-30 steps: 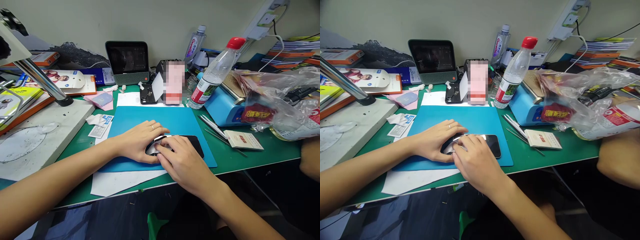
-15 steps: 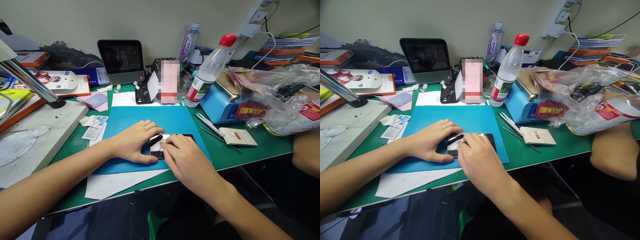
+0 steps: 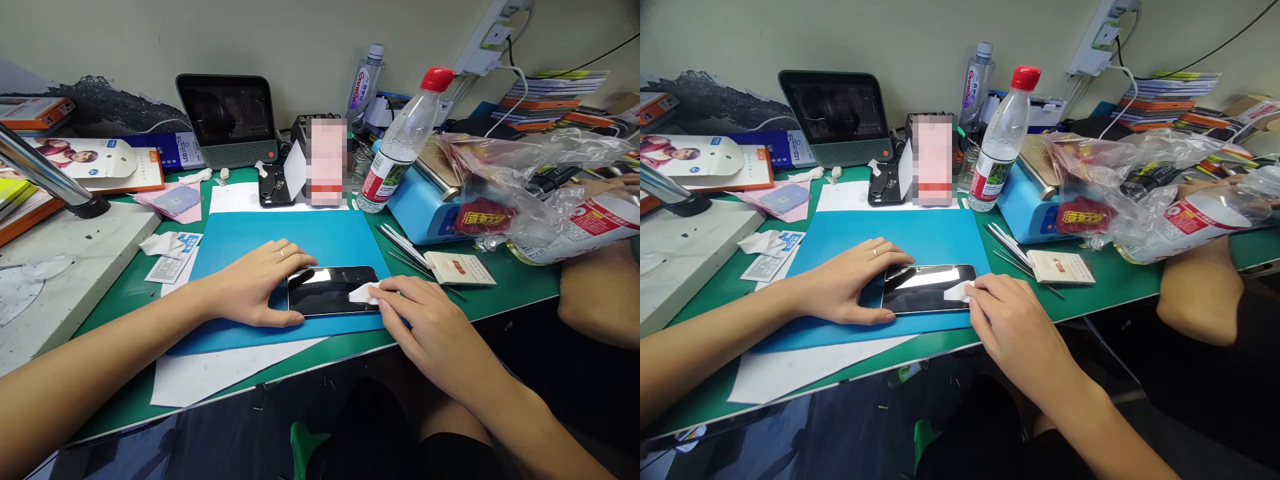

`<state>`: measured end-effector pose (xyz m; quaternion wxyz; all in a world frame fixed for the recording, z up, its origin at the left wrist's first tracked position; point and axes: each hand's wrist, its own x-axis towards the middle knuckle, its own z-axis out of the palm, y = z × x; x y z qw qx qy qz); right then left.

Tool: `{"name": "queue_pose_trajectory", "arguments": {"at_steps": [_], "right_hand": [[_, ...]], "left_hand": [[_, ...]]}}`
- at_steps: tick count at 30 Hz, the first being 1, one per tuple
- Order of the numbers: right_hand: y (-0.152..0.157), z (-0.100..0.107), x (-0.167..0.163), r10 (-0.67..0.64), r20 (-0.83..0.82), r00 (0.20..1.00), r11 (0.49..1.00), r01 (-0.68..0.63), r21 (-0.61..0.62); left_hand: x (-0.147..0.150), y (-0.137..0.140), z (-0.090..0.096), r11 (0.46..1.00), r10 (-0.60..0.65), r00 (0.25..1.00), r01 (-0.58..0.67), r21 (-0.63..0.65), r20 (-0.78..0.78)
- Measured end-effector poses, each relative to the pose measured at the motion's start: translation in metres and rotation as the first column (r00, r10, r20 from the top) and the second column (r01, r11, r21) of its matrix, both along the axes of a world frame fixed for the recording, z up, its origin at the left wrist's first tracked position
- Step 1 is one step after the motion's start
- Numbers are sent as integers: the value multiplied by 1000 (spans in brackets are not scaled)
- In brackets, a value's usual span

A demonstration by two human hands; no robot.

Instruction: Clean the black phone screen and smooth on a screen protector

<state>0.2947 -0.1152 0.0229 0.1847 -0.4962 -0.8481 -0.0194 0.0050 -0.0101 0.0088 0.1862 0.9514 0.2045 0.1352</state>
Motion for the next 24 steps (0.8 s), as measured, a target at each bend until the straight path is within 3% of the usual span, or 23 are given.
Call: {"name": "queue_pose_trajectory", "arguments": {"at_steps": [9,14,24], "right_hand": [[-5,-2,10,-38,2,999,999,38,-22],[6,-2,10,-55,2,999,996,55,-71],[26,0,-2,-63,5,998,996,64,-57]], "left_hand": [[-1,1,-1,1000,-4,1000,4,-9,1],[0,1,-1,1000,-2,1000,2,-8,-3],[0,1,-1,1000,0,1000,0,-8,1]]}}
